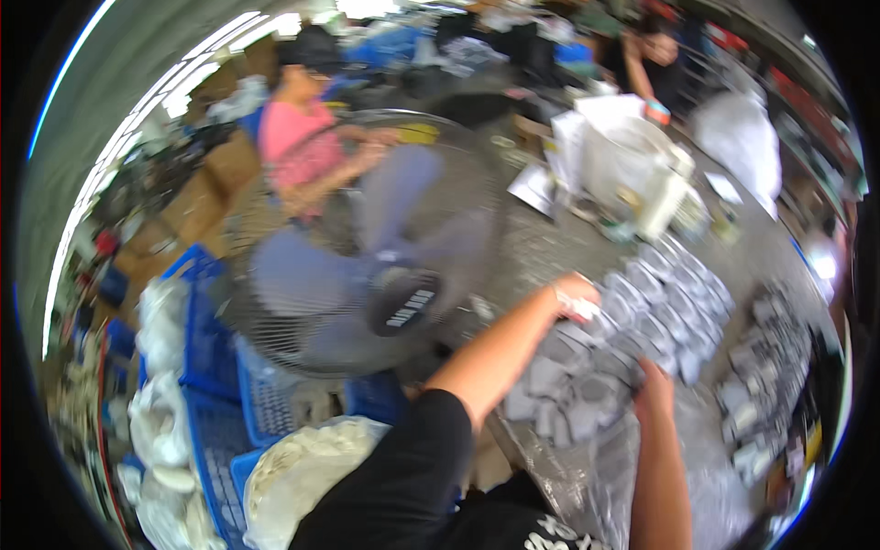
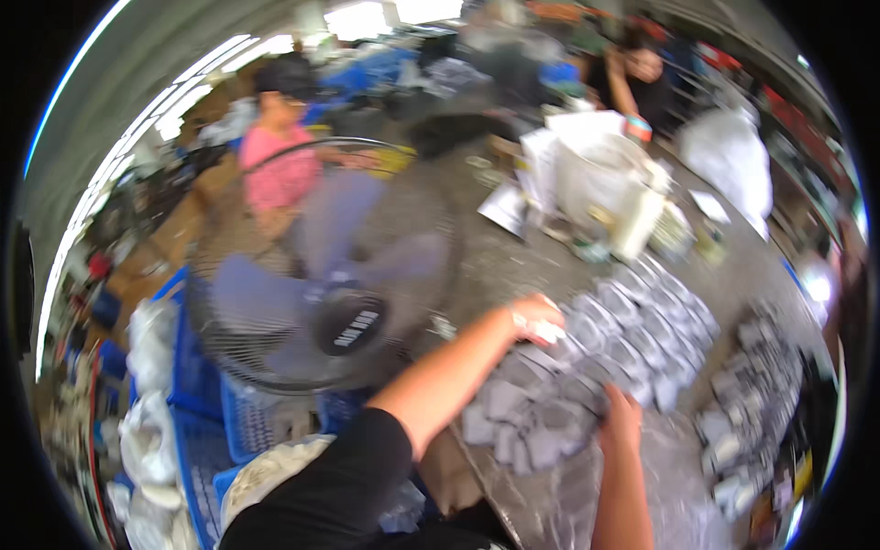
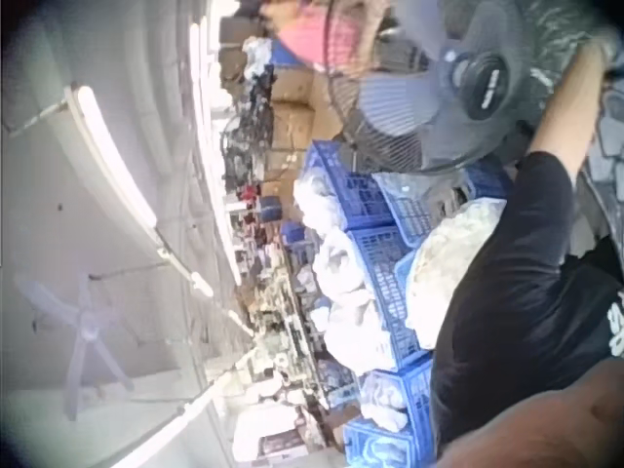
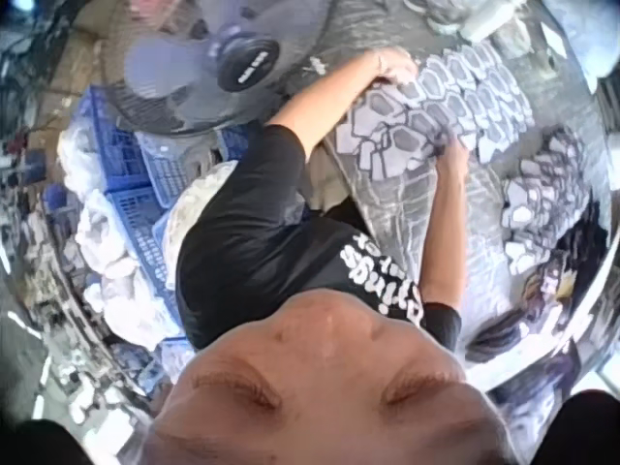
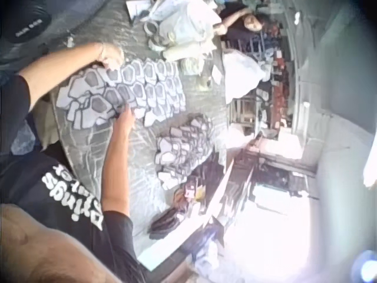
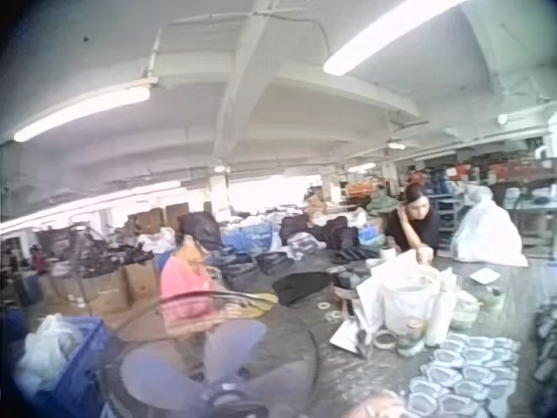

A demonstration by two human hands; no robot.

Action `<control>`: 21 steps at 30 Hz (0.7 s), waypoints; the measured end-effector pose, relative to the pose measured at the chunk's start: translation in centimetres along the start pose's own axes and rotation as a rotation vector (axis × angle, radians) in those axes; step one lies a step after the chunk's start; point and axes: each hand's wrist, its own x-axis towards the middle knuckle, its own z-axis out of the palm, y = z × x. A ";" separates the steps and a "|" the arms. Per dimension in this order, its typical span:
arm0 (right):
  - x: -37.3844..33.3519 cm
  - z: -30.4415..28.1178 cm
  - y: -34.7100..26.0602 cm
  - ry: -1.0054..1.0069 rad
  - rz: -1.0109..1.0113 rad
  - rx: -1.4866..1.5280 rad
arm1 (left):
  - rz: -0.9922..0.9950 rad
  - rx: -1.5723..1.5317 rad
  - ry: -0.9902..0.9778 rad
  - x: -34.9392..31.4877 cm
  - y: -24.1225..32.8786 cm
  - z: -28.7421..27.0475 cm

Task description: The person applies adhesive to several gray and black shoe components using a white applicator, then reaches into a bag for more small white pieces and continues applying them to the components on the table.

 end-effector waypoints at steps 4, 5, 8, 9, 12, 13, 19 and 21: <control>-0.9 2.2 -0.9 0.002 0.093 0.088 | -0.643 -1.135 0.194 -3.2 0.9 -0.7; 0.8 1.2 0.0 0.020 0.116 0.062 | -0.643 -1.111 0.206 -3.0 1.0 -1.1; 0.5 2.4 -1.2 -0.068 0.189 0.248 | -0.692 -1.071 0.159 -3.4 2.0 -1.7; 0.4 2.1 -1.3 -0.111 0.159 0.212 | -0.699 -1.067 0.144 -3.1 2.5 -1.5; -0.6 3.1 -1.4 0.006 0.030 0.034 | -0.718 -1.031 0.162 -3.3 3.4 -1.3; -1.2 3.5 -2.0 0.006 0.078 0.039 | -0.728 -1.021 0.171 -3.6 3.5 -1.4; 0.9 1.7 0.5 -0.165 0.097 0.275 | -0.662 -0.499 0.049 -1.5 5.8 -3.2; 1.7 1.3 1.0 -0.150 0.118 0.308 | -0.487 0.003 0.089 0.3 8.0 -5.4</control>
